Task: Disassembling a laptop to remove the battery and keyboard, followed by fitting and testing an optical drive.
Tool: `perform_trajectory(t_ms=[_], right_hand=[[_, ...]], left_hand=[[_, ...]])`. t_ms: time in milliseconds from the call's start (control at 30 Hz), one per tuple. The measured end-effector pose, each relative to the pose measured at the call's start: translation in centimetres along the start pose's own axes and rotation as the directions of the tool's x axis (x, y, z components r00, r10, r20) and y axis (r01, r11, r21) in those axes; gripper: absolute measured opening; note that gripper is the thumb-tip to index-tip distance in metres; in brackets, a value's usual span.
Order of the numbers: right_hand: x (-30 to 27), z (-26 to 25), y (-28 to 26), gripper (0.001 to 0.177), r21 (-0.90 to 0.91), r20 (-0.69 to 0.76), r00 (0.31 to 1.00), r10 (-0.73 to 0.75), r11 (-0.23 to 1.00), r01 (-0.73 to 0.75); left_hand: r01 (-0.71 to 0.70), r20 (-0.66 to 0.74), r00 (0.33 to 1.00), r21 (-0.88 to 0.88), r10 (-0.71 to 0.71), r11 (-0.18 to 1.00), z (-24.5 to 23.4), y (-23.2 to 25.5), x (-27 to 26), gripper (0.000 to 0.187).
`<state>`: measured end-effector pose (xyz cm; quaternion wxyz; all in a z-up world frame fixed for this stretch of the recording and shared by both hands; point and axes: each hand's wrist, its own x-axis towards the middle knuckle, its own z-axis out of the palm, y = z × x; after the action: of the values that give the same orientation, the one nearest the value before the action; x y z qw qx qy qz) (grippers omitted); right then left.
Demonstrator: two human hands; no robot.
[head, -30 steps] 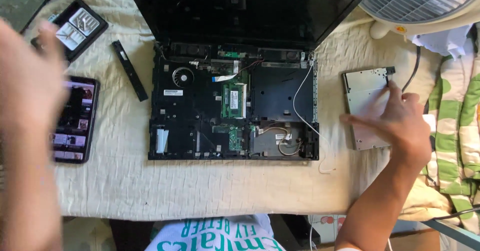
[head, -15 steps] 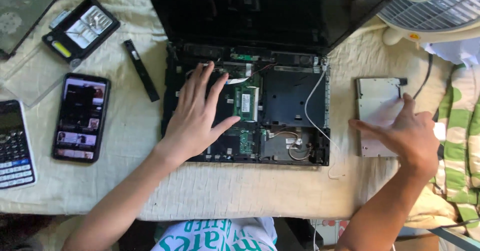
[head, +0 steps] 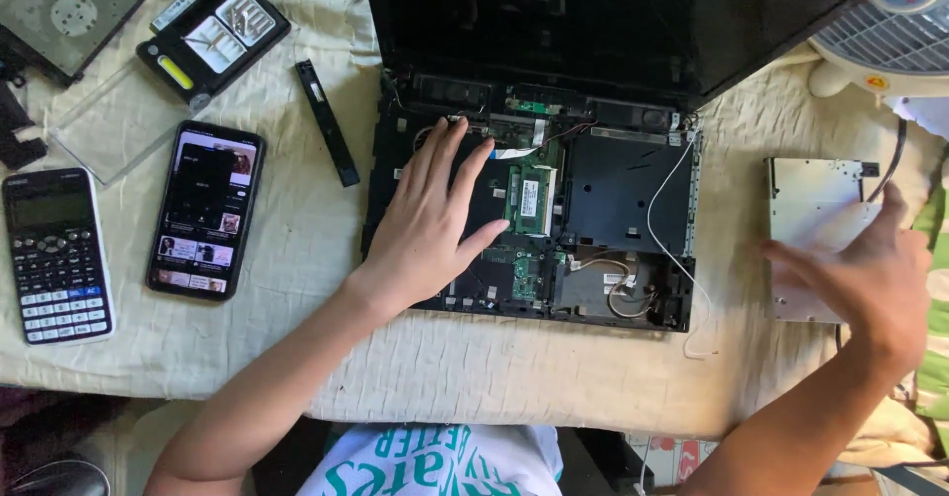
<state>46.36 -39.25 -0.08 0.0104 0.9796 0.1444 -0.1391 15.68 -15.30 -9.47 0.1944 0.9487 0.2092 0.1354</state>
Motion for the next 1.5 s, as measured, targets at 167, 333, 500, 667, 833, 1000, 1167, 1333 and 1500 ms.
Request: perform_trajectory(t_ms=[167, 333, 500, 667, 833, 1000, 1167, 1333, 1500], right_hand=[[-1.3, -2.3, -0.6, 0.127, 0.027, -0.093, 0.988, -0.123, 0.992, 0.126], [-2.9, -3.5, -2.2, 0.137, 0.105, -0.077, 0.826, -0.559, 0.819, 0.564], [-5.4, -3.3, -7.8, 0.141, 0.036, 0.063, 0.61, -0.79, 0.612, 0.79], [-6.4, -2.2, -14.0, 0.152, -0.015, 0.254, 0.561, -0.788, 0.577, 0.817], [-6.5, -0.9, -17.8, 0.133, 0.027, 0.308, 0.317, -0.897, 0.341, 0.94], [-6.0, -0.1, -19.0, 0.132, 0.05, 0.361, 0.338, -0.869, 0.38, 0.923], [-5.2, 0.0, -18.4, 0.131, 0.082, 0.411, 0.357, -0.839, 0.424, 0.902], [-4.3, -1.4, -17.1, 0.139, 0.078, 0.356, 0.391, -0.849, 0.444, 0.893], [-3.3, -1.8, -15.6, 0.145, 0.076, 0.319, 0.379, -0.869, 0.422, 0.903]], left_hand=[[0.013, -0.031, 0.999, -0.13, -0.017, 0.991, -0.6, 0.3, 0.4, 0.07], [-0.072, -0.339, 0.929, -0.562, -0.15, 0.824, -3.1, 0.2, 0.4, 0.02], [0.061, -0.206, 0.932, -0.722, -0.299, 0.689, -3.4, 0.2, 0.3, 0.017], [0.056, -0.172, 0.949, -0.733, -0.265, 0.678, -3.3, 0.1, 0.2, 0.02], [0.215, 0.013, 0.958, -0.69, -0.285, 0.692, -4.2, 0.1, 0.1, 0.047], [0.225, 0.06, 0.929, -0.875, -0.364, 0.429, -3.8, -0.1, 0.3, 0.054], [0.238, 0.117, 0.912, -0.931, -0.392, 0.275, -3.7, -0.6, 0.2, 0.052], [0.146, 0.04, 0.923, -0.957, -0.382, 0.252, -3.7, -2.3, 0.0, 0.048], [0.203, 0.057, 0.903, -0.929, -0.425, 0.308, -4.9, -2.8, 0.4, 0.044]])
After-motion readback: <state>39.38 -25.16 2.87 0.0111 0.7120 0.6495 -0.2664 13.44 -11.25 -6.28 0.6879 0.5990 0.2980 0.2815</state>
